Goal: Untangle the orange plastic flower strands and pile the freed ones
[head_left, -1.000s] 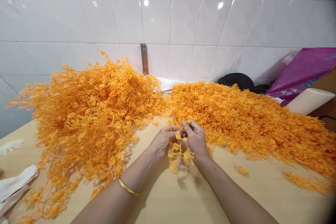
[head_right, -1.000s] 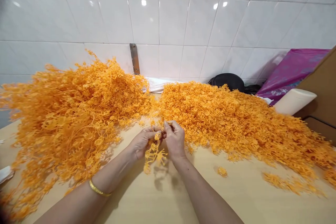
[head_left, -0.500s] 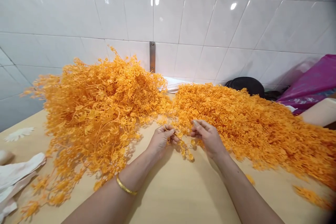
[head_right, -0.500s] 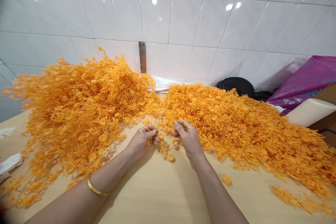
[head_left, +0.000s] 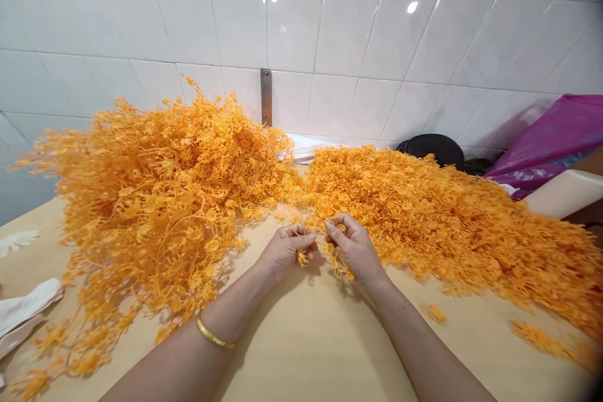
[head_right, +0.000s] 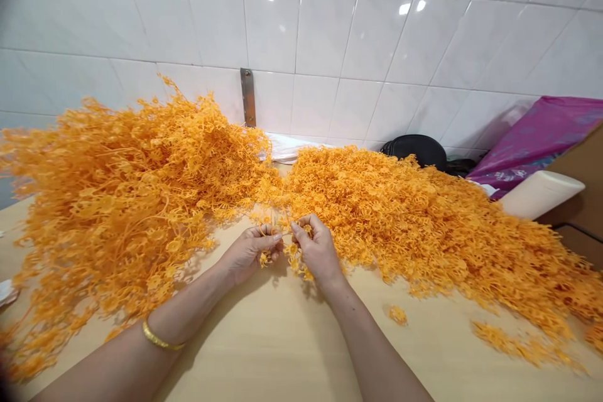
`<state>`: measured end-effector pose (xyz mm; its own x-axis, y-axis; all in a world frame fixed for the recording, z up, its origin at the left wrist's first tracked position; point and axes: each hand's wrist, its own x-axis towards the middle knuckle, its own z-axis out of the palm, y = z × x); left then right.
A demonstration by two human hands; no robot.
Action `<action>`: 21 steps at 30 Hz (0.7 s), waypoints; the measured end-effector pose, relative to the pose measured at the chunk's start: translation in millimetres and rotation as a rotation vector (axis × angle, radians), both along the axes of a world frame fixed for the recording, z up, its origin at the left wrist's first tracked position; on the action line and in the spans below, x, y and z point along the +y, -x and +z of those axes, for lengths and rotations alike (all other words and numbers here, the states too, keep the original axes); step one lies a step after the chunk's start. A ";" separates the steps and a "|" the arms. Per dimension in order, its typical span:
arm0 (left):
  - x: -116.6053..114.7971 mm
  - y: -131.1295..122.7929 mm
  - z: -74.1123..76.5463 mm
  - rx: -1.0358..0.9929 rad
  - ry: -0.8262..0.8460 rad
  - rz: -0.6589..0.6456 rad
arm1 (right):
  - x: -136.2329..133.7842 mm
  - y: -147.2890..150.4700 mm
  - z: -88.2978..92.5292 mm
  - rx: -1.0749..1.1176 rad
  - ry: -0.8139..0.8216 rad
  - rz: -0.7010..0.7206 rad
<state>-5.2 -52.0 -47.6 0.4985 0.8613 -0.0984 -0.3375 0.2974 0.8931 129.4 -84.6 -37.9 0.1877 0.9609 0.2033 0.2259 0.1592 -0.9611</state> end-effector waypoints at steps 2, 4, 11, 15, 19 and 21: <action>0.1 0.5 -0.4 0.049 -0.011 -0.072 | -1.3 -0.4 0.8 -0.065 -0.061 -0.058; 0.2 -0.1 -0.8 0.092 -0.004 -0.112 | -1.5 -2.2 1.2 -0.083 -0.121 -0.189; -2.7 -10.1 -1.9 0.093 -0.001 -0.070 | 8.2 -4.9 -4.2 0.096 -0.213 -0.508; -4.4 -11.3 -3.1 0.072 0.010 -0.034 | 12.1 -8.9 2.4 0.263 -0.210 -0.569; -2.5 -4.3 -3.8 0.050 0.045 0.026 | 10.2 -42.1 19.8 0.461 -0.268 -0.736; 0.1 -0.9 -3.6 0.023 0.079 0.048 | 9.7 -58.5 25.0 0.578 -0.309 -0.817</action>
